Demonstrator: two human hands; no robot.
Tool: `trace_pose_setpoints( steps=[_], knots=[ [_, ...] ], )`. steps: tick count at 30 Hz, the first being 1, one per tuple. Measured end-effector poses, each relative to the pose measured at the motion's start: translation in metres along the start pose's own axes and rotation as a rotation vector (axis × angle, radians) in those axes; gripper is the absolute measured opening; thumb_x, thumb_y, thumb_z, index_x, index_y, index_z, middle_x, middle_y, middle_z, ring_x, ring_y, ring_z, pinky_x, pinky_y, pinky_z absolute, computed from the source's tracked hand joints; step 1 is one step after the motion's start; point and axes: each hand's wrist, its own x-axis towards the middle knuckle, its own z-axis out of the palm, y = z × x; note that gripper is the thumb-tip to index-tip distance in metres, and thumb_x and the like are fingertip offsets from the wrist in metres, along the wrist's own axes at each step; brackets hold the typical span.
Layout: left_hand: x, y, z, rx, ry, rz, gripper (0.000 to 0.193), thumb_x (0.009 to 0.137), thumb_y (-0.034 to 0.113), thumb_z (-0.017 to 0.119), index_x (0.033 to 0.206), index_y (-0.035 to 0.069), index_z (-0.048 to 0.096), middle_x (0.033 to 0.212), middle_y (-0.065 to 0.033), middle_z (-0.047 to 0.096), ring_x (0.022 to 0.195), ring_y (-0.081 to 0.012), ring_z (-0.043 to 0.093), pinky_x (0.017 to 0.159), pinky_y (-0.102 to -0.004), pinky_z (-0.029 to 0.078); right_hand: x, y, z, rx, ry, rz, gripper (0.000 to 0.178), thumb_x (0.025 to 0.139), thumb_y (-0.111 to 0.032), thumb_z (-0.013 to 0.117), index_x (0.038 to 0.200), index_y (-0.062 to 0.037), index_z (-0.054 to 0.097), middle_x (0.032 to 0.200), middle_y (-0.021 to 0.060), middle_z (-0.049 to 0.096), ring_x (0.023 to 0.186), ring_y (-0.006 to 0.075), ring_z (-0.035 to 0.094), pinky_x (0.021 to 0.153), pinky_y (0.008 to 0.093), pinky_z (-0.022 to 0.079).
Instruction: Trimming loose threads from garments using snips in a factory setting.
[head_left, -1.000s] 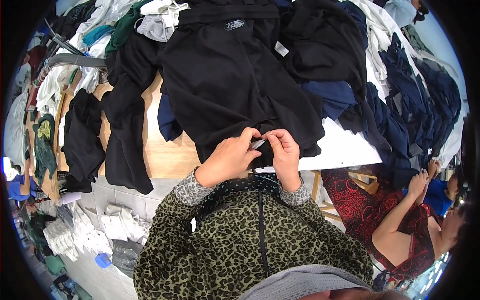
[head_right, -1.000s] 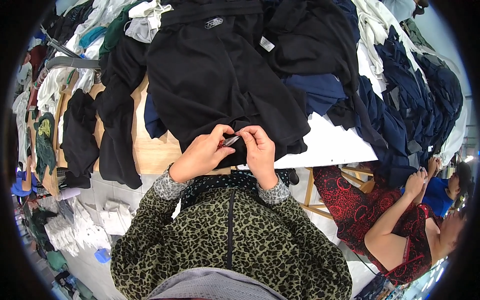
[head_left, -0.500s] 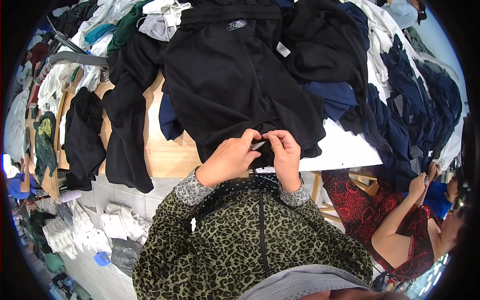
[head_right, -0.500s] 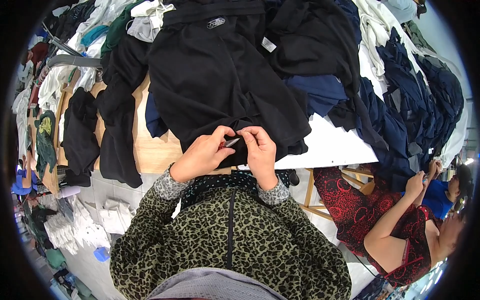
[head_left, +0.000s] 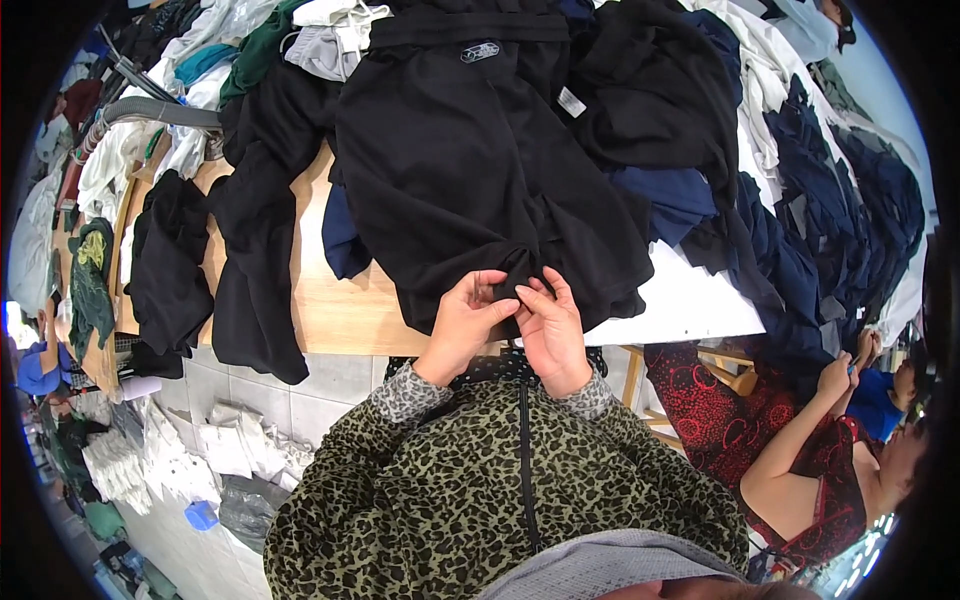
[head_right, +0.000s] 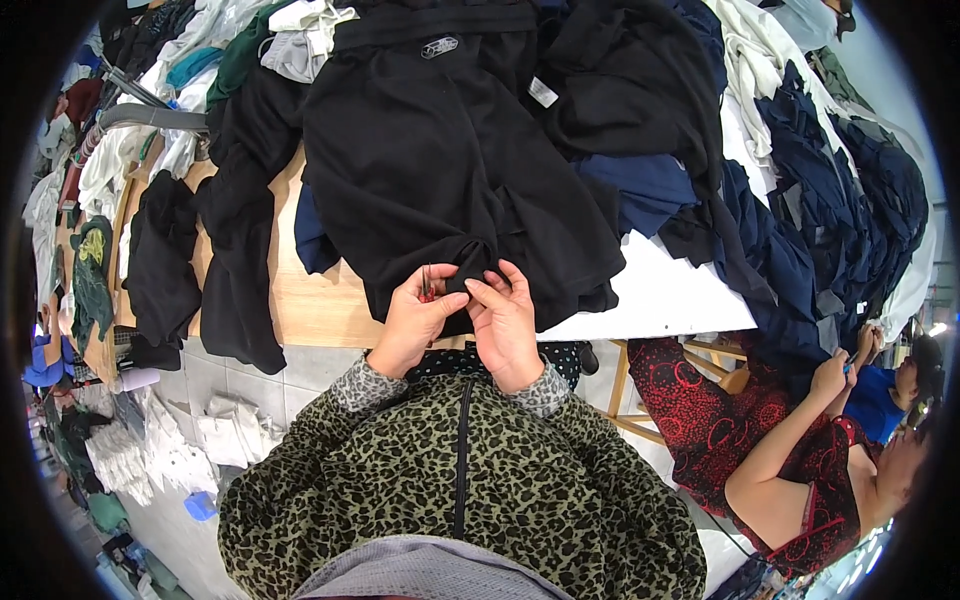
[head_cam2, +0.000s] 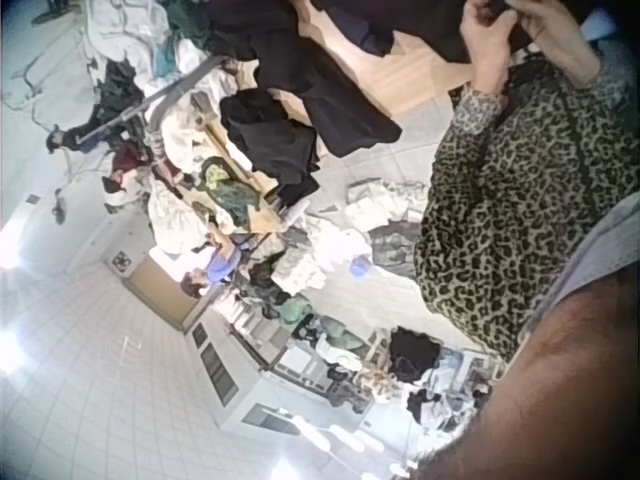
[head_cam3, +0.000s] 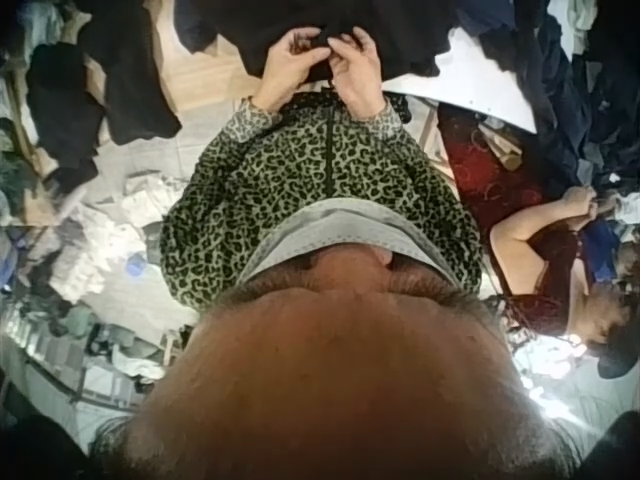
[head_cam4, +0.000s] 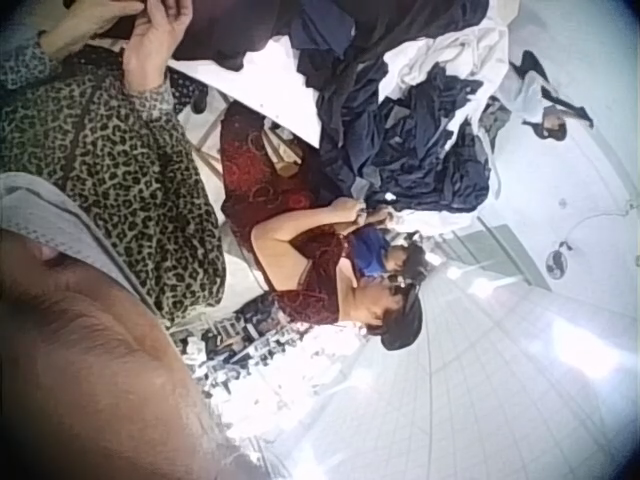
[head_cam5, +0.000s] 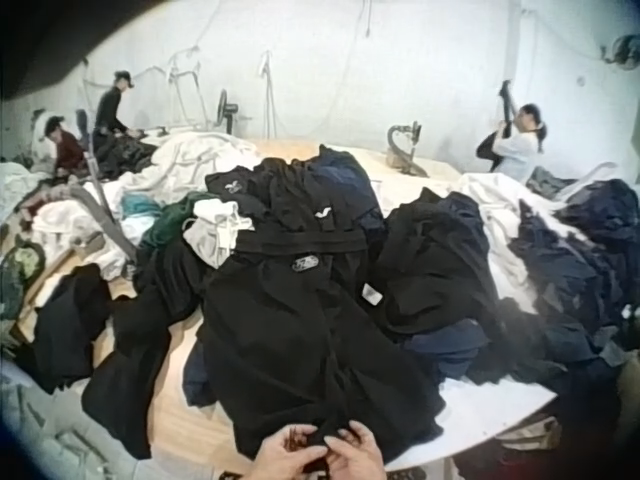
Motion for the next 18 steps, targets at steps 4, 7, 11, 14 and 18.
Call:
trace_pose_setpoints(
  steps=[4,7,11,14,18],
  knots=[
    [0.005,-0.002,-0.007,0.103,-0.023,0.117,0.034,0.078,0.0,0.069,0.109,0.002,0.054,0.082,0.0032,0.054,0.065,-0.001,0.047,0.054,-0.0149,0.038,0.002,-0.008,0.002,0.022,0.057,0.118,0.036,0.079,0.012,0.056,0.112,-0.0006,0.046,0.106,0.0072,0.053,0.099,0.0192,0.056,0.089,0.0314,0.048],
    [0.002,0.01,-0.012,0.124,-0.081,0.077,0.031,0.077,-0.001,0.069,0.106,0.001,0.055,0.088,0.001,0.056,0.075,-0.0032,0.051,0.066,-0.0171,0.043,0.016,-0.016,-0.011,0.044,-0.228,0.378,0.028,0.082,0.008,0.054,0.109,-0.0007,0.05,0.108,0.0078,0.059,0.098,0.0164,0.058,0.088,0.03,0.049],
    [-0.003,0.024,-0.014,0.167,-0.153,-0.039,0.029,0.078,0.0,0.068,0.104,-0.001,0.055,0.093,-0.001,0.058,0.081,-0.0049,0.054,0.073,-0.0191,0.046,0.016,-0.029,-0.005,-0.074,-0.315,0.36,0.02,0.084,0.003,0.056,0.103,-0.0028,0.055,0.103,0.0067,0.061,0.094,0.0155,0.06,0.084,0.0293,0.05],
    [-0.003,0.028,-0.011,0.225,-0.137,-0.048,0.029,0.08,0.0,0.066,0.106,-0.001,0.054,0.093,-0.0007,0.057,0.082,-0.0047,0.053,0.074,-0.0191,0.045,0.02,-0.033,-0.001,-0.134,-0.306,0.338,0.019,0.086,-0.001,0.055,0.104,-0.0036,0.054,0.098,0.0054,0.063,0.091,0.016,0.061,0.082,0.0301,0.05],
    [0.002,0.019,-0.011,0.117,-0.087,0.142,0.033,0.082,0.002,0.065,0.109,0.005,0.048,0.085,0.0033,0.052,0.053,0.0013,0.038,0.042,-0.0138,0.027,0.021,-0.029,0.002,-0.157,-0.31,0.133,0.01,0.089,-0.007,0.056,0.098,-0.0037,0.055,0.095,0.0071,0.064,0.084,0.0156,0.062,0.078,0.0315,0.051]
  ],
)
